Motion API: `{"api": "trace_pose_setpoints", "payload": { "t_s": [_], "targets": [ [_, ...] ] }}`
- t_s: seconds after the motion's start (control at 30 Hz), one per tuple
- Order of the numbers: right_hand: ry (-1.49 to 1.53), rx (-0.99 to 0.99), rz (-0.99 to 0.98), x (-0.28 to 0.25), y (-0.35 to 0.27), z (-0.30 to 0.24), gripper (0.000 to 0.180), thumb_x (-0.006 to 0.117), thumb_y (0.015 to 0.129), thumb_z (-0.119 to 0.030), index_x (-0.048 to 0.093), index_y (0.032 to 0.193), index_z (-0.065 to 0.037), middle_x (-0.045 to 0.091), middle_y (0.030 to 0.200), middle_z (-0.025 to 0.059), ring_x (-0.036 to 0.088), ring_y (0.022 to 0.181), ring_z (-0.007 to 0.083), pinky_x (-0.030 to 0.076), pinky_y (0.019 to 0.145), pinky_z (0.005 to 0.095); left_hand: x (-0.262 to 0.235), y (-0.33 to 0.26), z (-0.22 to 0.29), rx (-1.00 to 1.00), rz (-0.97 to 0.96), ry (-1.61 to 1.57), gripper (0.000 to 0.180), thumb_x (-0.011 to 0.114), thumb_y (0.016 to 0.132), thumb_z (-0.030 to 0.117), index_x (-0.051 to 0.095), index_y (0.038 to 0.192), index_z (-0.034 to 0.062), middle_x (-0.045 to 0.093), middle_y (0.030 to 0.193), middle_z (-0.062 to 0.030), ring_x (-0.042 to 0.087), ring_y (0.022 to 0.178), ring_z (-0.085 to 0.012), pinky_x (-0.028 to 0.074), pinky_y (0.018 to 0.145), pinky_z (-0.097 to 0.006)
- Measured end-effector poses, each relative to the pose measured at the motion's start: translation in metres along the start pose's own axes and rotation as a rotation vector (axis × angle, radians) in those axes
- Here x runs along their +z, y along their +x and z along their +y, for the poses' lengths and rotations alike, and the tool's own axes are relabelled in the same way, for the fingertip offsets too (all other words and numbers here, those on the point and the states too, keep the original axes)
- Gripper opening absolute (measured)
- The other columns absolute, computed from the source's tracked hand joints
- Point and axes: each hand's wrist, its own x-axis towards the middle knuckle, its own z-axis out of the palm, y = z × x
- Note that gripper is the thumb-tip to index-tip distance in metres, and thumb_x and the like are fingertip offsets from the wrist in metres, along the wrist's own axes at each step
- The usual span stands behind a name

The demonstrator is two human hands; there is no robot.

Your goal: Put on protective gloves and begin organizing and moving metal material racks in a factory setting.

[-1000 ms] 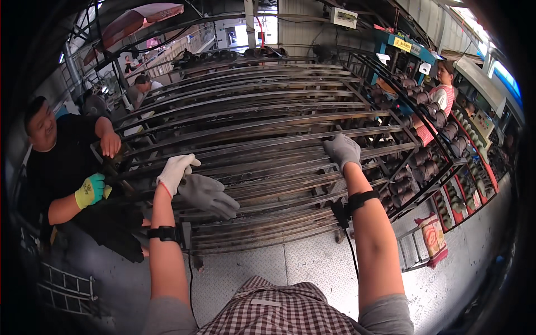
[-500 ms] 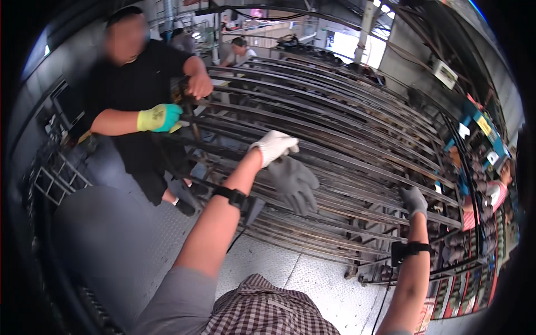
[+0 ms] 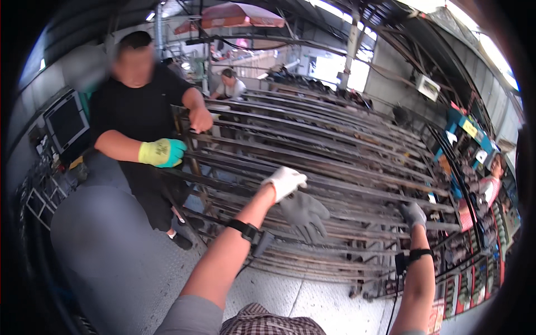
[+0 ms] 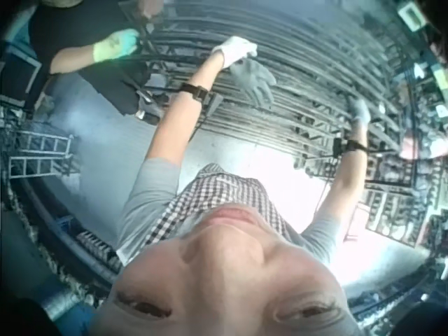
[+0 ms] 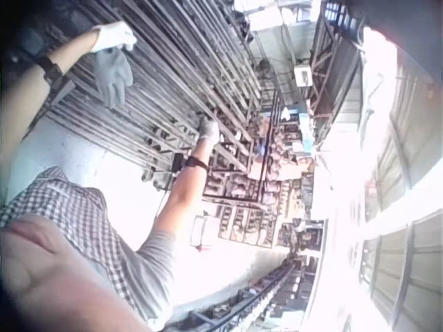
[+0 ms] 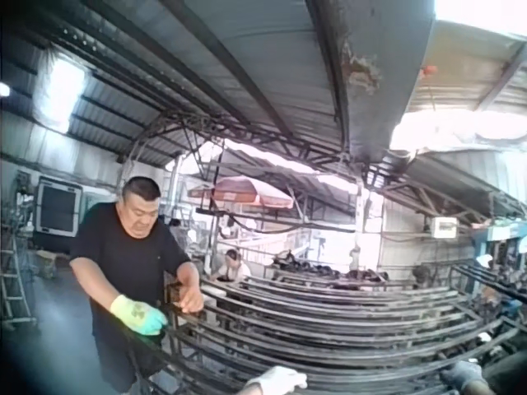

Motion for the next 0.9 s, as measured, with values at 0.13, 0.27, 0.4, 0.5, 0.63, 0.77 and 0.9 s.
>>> {"api": "trace_pose_setpoints", "payload": {
  "t_s": [0.13, 0.27, 0.4, 0.5, 0.63, 0.77, 0.9],
  "targets": [
    [-0.035, 0.051, -0.031, -0.003, -0.002, -0.005, 0.053, 0.055, 0.080, -0.052, 0.068, 0.113, -0.012, 0.066, 0.114, 0.0193, 0.061, 0.110, 0.0363, 0.048, 0.092, 0.0424, -0.001, 0.004, -0.007, 0.083, -0.029, -0.019, 0.028, 0.062, 0.086, 0.031, 0.073, 0.084, 0.0050, 0.062, 0.077, -0.0042, 0.054, 0.070, -0.0133, 0.047, 0.056, -0.031],
    [-0.058, 0.100, -0.009, -0.003, 0.002, -0.006, 0.057, 0.056, 0.080, -0.053, 0.068, 0.113, -0.007, 0.066, 0.114, 0.0199, 0.060, 0.111, 0.0373, 0.048, 0.092, 0.0429, -0.003, 0.001, 0.001, 0.100, -0.032, -0.028, 0.030, 0.061, 0.088, 0.031, 0.072, 0.083, 0.0032, 0.058, 0.076, -0.0041, 0.052, 0.070, -0.0137, 0.047, 0.052, -0.032],
    [-0.076, 0.114, -0.010, 0.000, 0.006, -0.008, 0.058, 0.057, 0.079, -0.056, 0.068, 0.114, -0.011, 0.066, 0.114, 0.0199, 0.060, 0.112, 0.0374, 0.047, 0.093, 0.0426, -0.005, 0.003, 0.001, 0.105, -0.039, -0.026, 0.032, 0.062, 0.088, 0.031, 0.071, 0.083, 0.0015, 0.056, 0.074, -0.0060, 0.051, 0.068, -0.0136, 0.046, 0.053, -0.031],
    [-0.090, 0.118, -0.036, 0.002, 0.011, -0.003, 0.060, 0.057, 0.079, -0.058, 0.068, 0.115, -0.011, 0.066, 0.115, 0.0199, 0.060, 0.112, 0.0372, 0.047, 0.093, 0.0424, -0.003, 0.003, 0.000, 0.106, -0.040, -0.051, 0.031, 0.063, 0.087, 0.032, 0.071, 0.083, 0.0022, 0.054, 0.072, -0.0049, 0.050, 0.066, -0.0131, 0.045, 0.053, -0.031],
    [-0.133, 0.140, -0.027, -0.002, 0.006, -0.014, 0.063, 0.054, 0.080, -0.060, 0.068, 0.115, -0.010, 0.064, 0.117, 0.0203, 0.059, 0.114, 0.0370, 0.047, 0.094, 0.0426, -0.004, 0.003, -0.002, 0.143, -0.045, -0.027, 0.030, 0.063, 0.087, 0.032, 0.071, 0.083, 0.0031, 0.053, 0.069, -0.0033, 0.050, 0.066, -0.0124, 0.045, 0.054, -0.030],
    [-0.144, 0.154, -0.026, 0.000, 0.012, -0.015, 0.063, 0.053, 0.082, -0.060, 0.066, 0.117, -0.009, 0.063, 0.120, 0.0213, 0.058, 0.116, 0.0369, 0.047, 0.095, 0.0429, -0.005, -0.001, 0.000, 0.149, -0.047, -0.031, 0.030, 0.062, 0.087, 0.031, 0.071, 0.084, 0.0034, 0.055, 0.069, -0.0028, 0.050, 0.066, -0.0123, 0.044, 0.056, -0.030],
    [-0.126, 0.151, -0.029, 0.002, 0.014, -0.008, 0.060, 0.055, 0.081, -0.053, 0.066, 0.116, -0.005, 0.063, 0.119, 0.0222, 0.058, 0.116, 0.0374, 0.047, 0.095, 0.0427, 0.000, -0.003, 0.003, 0.154, -0.048, -0.043, 0.029, 0.062, 0.088, 0.031, 0.071, 0.086, 0.0037, 0.055, 0.069, -0.0024, 0.050, 0.066, -0.0119, 0.043, 0.055, -0.029]
  ]
}}
